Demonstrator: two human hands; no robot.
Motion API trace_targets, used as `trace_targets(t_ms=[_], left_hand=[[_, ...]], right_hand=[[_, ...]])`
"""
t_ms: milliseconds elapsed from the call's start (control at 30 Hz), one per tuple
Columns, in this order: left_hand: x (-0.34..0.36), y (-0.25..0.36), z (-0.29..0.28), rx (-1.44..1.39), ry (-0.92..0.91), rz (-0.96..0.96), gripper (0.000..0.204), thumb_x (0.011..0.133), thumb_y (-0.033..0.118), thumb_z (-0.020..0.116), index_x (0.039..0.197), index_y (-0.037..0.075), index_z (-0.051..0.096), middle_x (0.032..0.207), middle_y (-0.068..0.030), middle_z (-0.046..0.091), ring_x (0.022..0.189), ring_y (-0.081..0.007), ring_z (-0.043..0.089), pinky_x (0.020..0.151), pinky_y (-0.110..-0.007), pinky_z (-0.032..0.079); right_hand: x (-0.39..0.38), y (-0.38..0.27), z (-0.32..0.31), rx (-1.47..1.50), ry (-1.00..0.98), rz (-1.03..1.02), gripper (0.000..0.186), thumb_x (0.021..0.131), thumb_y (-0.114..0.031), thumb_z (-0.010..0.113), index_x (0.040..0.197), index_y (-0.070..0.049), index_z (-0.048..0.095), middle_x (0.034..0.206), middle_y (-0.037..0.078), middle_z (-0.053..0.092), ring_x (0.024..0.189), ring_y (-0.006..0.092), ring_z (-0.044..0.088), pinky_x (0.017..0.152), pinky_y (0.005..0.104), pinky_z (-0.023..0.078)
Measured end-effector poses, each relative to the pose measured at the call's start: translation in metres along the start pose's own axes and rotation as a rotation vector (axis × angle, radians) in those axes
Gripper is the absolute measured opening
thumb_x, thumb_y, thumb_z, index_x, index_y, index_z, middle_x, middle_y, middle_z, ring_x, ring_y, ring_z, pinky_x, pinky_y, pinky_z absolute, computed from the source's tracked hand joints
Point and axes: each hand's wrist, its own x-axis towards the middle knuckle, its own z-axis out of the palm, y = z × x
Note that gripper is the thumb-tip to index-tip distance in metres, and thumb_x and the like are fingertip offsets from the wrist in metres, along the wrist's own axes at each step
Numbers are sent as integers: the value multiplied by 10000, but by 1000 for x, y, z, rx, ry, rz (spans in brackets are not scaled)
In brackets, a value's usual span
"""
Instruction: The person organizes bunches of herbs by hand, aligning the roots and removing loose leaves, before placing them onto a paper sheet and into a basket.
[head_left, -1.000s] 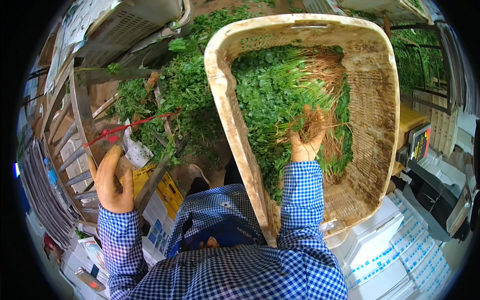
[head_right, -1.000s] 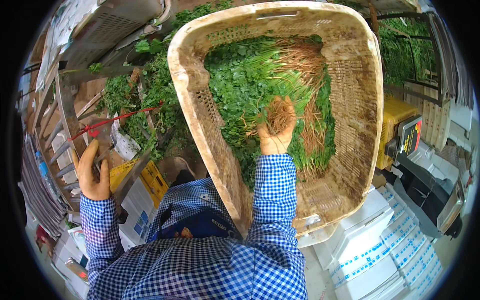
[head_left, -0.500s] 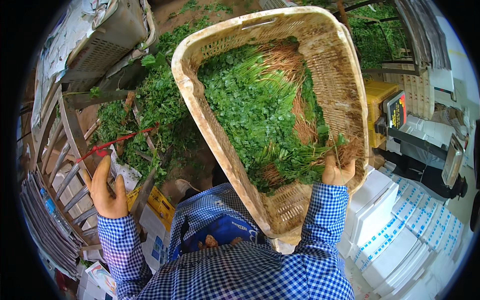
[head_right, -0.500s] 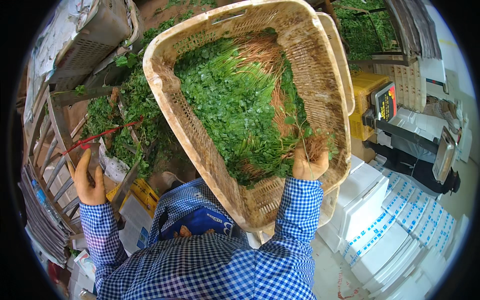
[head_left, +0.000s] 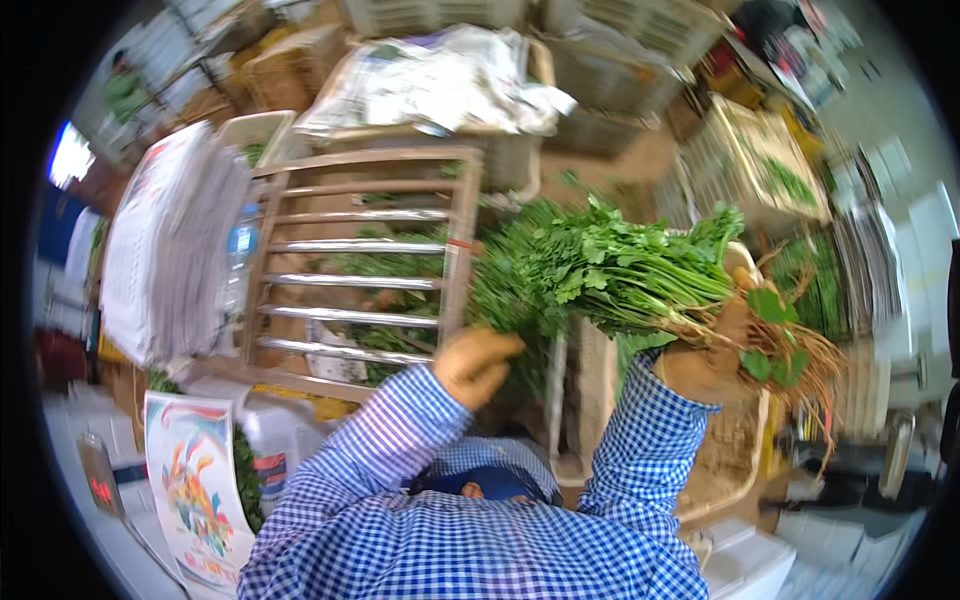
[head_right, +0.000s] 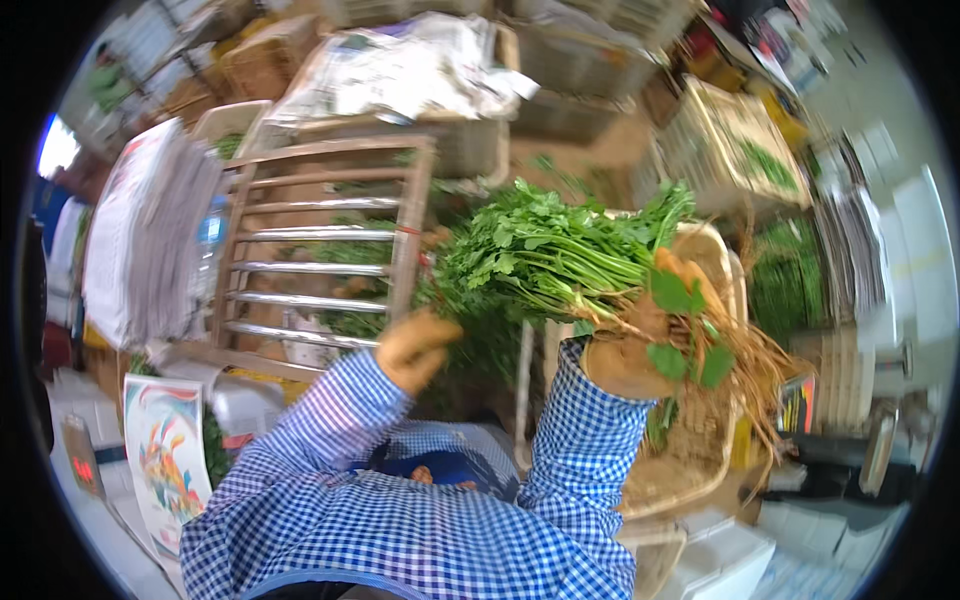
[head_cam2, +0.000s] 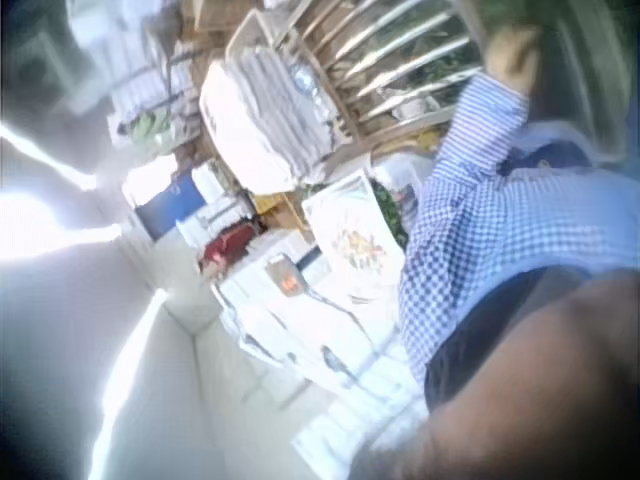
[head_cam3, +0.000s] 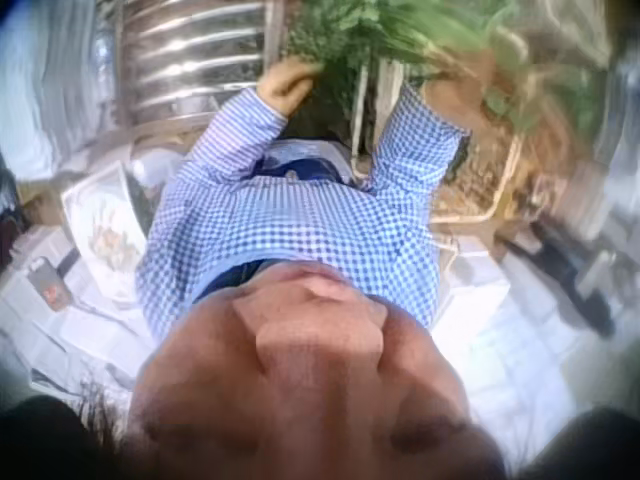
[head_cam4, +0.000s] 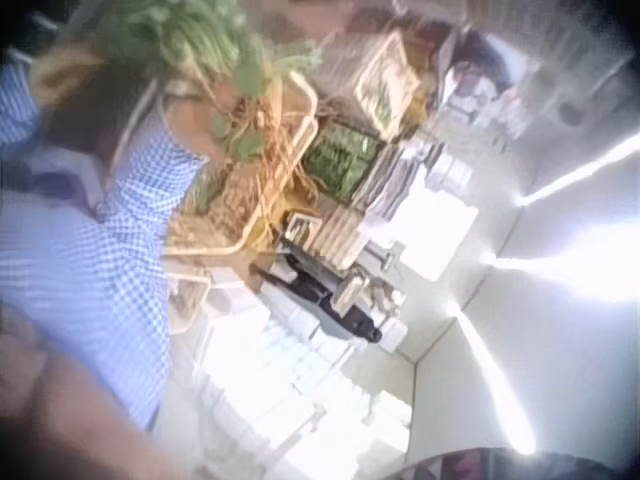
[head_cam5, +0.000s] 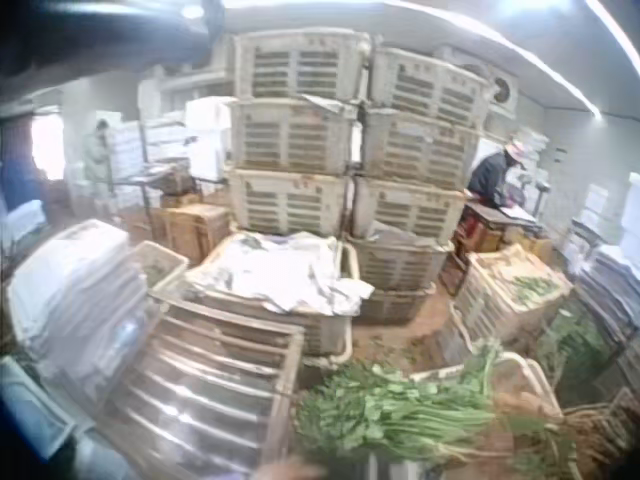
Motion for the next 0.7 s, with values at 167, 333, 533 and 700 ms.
trace_targets(t_ms=[167,333,533,700], left_hand=[[-77,55,-80,-500,16,-335,669,950,421,612,1449,21,412,1479,-180,439,1371,-309,423,1138,-460,340],[-116,-11,-179,-721,664,-730,1271,696,862,499,1525,-25,124,1554,-267,245,1394,-437,328,1135,-551,319],[-150,-70,-156,-419,725,-1062,995,868,531,672,1521,-26,169,1513,-262,342,1342,-335,426,1083,-423,422],[-131,-50,-147,-143,625,-1105,943,880,550,662,1501,-27,250,1454,-257,438,1144,-259,591,993,-380,493]], right_hand=[[-100,29,141,-119,-337,-14,285,818,-131,679,1100,-89,660,1249,158,603,1129,324,582,959,471,515],[-244,91,114,-979,-1397,-157,333,738,-43,706,1062,-118,691,1340,170,568,1229,364,535,1015,485,466],[-253,41,59,-1004,-1563,271,397,715,-15,684,1108,-67,677,1383,212,531,1311,401,472,1093,439,400],[-242,16,53,-1145,-1012,442,284,880,-125,698,1151,-44,669,1076,146,695,937,245,696,818,327,558]])
